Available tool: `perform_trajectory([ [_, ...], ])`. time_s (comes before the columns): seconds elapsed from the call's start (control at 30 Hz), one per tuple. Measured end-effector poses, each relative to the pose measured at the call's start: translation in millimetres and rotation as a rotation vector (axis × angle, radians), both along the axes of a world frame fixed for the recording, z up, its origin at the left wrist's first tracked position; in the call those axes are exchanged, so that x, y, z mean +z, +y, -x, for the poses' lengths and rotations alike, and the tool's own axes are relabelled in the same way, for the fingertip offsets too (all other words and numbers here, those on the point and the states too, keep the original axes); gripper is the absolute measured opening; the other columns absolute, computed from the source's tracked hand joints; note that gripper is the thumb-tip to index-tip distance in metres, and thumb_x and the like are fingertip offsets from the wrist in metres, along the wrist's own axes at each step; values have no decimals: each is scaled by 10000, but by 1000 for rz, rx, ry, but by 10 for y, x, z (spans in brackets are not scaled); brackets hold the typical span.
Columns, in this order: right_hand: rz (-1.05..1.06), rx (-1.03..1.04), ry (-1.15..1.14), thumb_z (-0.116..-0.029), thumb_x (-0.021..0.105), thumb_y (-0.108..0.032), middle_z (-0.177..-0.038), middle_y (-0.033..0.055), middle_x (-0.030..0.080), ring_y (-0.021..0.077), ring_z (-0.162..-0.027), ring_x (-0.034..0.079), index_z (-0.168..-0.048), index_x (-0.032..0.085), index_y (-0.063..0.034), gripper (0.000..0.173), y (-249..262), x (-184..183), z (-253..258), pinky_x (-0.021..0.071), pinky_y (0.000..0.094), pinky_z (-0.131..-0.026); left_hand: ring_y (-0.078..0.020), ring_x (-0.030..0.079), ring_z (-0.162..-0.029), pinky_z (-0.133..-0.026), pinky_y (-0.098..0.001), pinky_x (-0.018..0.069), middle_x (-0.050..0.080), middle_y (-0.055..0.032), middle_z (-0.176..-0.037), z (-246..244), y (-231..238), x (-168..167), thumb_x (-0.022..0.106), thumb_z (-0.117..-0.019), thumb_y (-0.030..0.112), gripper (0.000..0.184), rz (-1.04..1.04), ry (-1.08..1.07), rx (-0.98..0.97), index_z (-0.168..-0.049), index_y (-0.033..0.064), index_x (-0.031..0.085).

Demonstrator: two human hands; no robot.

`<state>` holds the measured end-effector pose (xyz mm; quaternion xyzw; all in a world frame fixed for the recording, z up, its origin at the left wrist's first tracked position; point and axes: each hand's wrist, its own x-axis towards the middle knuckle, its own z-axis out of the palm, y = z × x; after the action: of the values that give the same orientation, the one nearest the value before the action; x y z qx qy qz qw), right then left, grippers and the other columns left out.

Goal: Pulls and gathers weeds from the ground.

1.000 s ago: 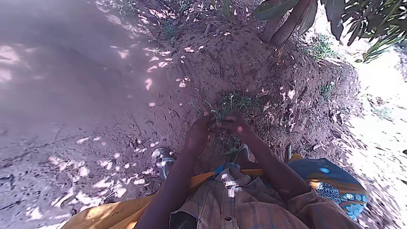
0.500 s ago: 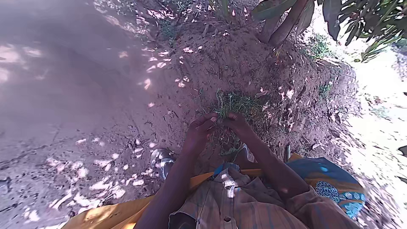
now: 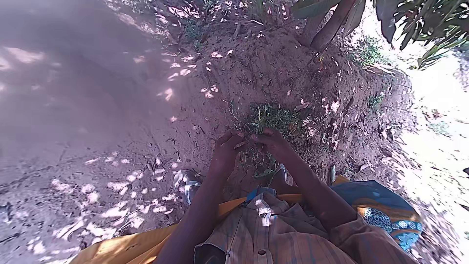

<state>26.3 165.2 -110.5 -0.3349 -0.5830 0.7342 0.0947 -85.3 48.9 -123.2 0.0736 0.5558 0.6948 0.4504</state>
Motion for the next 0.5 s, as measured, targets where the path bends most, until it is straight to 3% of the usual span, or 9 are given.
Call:
perform_trajectory([
  [0.17, 20, -16, 15, -1046, 502, -37, -849, 35, 680, 34, -558, 553, -1053, 615, -9, 117, 9, -15, -5, 477, 169, -529, -100, 655, -888, -823, -282, 552, 663, -4, -970, 2, 5, -27, 362, -1089, 69, 209, -25, 37, 57, -971, 107, 530],
  [0.27, 28, -31, 12, -1045, 508, -31, -836, 43, 679, 39, -552, 554, -1028, 609, -5, 106, 18, -22, 1, 478, 171, -528, -93, 655, -897, -824, -277, 545, 665, -2, -1003, 8, -1, -34, 350, -1094, 85, 186, -34, 58, 101, -1019, 111, 518],
  [0.33, -2, 28, -2, -1029, 535, -23, -800, 34, 663, 37, -556, 559, -987, 609, -6, 87, 23, -22, -5, 479, 164, -528, -77, 651, -863, -776, -254, 531, 681, 2, -1016, 15, -8, -39, 358, -1093, 93, 166, -20, 81, 80, -1029, 119, 509],
  [0.5, -64, 115, -108, -1012, 590, -41, -715, 13, 637, 15, -530, 534, -890, 595, 6, 132, 8, -11, 17, 451, 150, -519, -29, 609, -719, -635, -182, 502, 643, 36, -856, -5, -16, -9, 477, -1056, 39, 108, 8, 126, 17, -1041, 120, 546],
])
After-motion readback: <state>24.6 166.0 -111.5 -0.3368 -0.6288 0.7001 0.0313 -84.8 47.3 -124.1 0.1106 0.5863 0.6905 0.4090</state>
